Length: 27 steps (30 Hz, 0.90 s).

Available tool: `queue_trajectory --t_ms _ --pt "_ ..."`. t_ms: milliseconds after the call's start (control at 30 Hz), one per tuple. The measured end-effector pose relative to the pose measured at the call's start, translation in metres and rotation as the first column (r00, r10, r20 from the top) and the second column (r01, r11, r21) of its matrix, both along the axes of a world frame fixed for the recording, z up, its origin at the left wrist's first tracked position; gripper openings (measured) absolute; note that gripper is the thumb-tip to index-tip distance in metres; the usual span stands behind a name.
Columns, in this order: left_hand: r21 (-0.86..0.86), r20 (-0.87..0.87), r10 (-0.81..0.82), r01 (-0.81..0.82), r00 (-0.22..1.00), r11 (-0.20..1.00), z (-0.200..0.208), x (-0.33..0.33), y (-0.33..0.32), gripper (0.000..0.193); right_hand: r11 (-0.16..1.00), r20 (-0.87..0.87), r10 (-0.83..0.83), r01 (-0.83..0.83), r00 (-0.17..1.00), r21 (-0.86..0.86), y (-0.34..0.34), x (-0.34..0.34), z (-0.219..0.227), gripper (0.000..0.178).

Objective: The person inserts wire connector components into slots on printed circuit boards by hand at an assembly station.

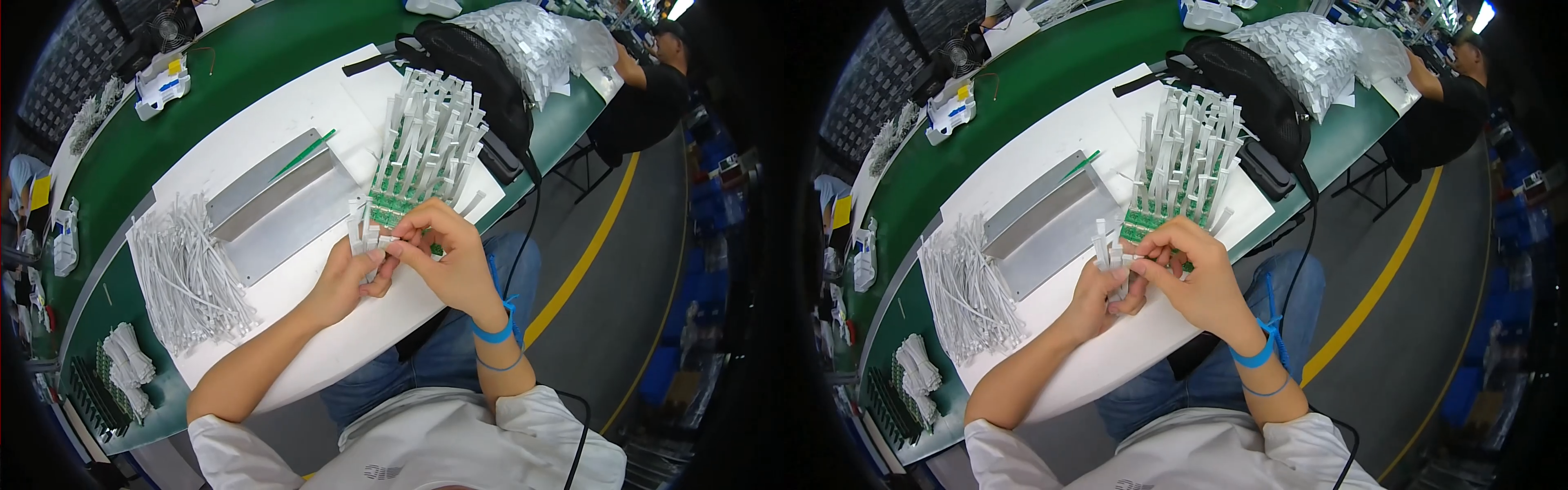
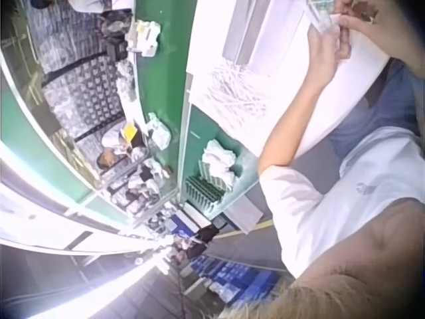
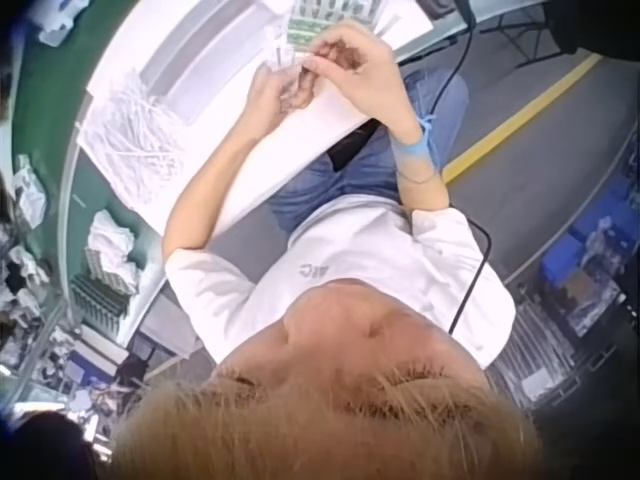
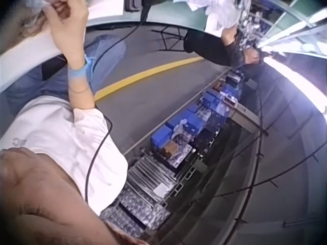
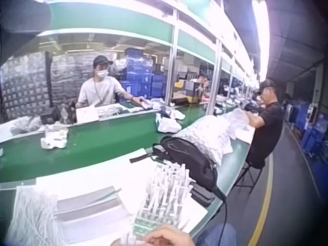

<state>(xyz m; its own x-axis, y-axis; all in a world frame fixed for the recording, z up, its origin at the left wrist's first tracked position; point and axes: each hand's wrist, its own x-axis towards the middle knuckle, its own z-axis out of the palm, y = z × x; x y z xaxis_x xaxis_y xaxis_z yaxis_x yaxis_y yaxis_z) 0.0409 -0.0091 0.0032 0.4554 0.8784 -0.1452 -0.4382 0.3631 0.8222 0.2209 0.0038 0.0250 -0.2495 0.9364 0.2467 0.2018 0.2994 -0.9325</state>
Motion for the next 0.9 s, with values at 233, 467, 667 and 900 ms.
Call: queue_trajectory --t_ms 233,467,667,900 --pt "0.063 -0.119 -0.06 0.068 0.991 0.996 -0.003 -0.003 -0.008 0.027 0.914 -0.475 0.145 -0.301 0.868 -0.272 -0.001 0.012 -0.019 0.021" --pt "0.065 -0.081 -0.043 0.048 0.996 0.997 -0.008 -0.005 -0.005 0.042 0.952 -0.428 0.132 -0.234 0.894 -0.195 -0.008 0.005 -0.02 0.025" --pt "0.061 -0.092 -0.014 0.019 0.996 0.998 -0.002 -0.006 -0.01 0.043 0.999 -0.288 -0.039 0.026 0.957 -0.046 -0.019 -0.011 -0.027 0.015" --pt "0.103 -0.076 0.2 -0.192 0.977 0.976 -0.013 0.001 -0.014 0.033 0.996 -0.687 -0.061 0.087 0.724 0.004 -0.031 -0.017 0.005 0.016"
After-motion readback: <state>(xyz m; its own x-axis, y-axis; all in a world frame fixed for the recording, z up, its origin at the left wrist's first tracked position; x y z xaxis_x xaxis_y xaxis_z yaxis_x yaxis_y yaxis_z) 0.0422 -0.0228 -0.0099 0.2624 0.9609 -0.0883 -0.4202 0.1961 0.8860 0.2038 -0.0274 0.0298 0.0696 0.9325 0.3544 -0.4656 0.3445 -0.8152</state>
